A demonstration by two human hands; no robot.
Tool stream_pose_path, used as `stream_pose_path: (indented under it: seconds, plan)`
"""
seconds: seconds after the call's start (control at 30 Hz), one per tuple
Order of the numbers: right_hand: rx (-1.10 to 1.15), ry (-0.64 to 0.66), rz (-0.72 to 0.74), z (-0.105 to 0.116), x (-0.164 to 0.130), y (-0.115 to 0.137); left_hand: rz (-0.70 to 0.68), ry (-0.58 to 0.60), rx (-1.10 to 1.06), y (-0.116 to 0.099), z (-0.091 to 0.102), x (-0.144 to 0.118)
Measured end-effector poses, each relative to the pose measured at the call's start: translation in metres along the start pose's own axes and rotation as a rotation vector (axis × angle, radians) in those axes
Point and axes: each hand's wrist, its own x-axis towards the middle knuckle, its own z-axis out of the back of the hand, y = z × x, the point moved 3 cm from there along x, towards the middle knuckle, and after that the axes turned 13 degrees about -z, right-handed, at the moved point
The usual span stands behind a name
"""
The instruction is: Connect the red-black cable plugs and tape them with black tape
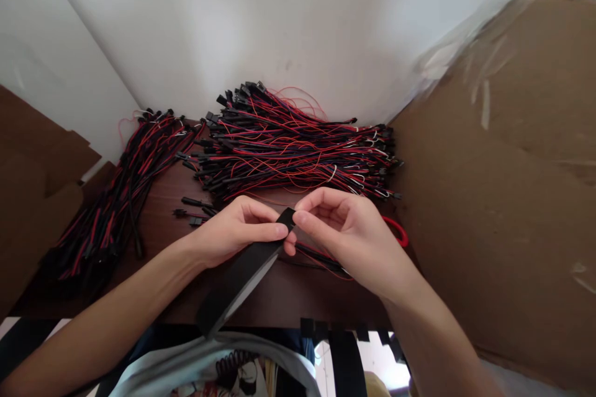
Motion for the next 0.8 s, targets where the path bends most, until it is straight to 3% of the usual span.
stream_pose_path:
  seconds: [0.23, 0.33, 0.4, 0.6, 0.7, 0.8]
  plan:
    - [-0.116, -0.284, 0.163, -0.005, 0.000, -0.024, 0.096, -0.006, -0.091, 0.004, -0.002, 0.002]
    - [-0.219, -0.416, 0.153, 0.009, 0.006, -0.042, 0.128, 0.049, -0.112, 0.007, -0.004, -0.001]
    - [-0.254, -0.587, 0.129, 0.027, 0.006, -0.053, 0.106, 0.076, -0.098, 0.005, -0.003, -0.002]
    - [0.169, -0.624, -0.130, 0.062, -0.035, -0.078, 0.105, -0.056, -0.056, 0.000, 0.004, 0.001]
    - [0.435, -0.760, -0.197, 0.073, -0.071, -0.096, 0.105, -0.106, -0.050, -0.001, 0.006, 0.003]
    - [0.582, -0.890, -0.368, 0.076, -0.105, -0.123, 0.099, -0.126, -0.035, -0.003, 0.006, 0.004]
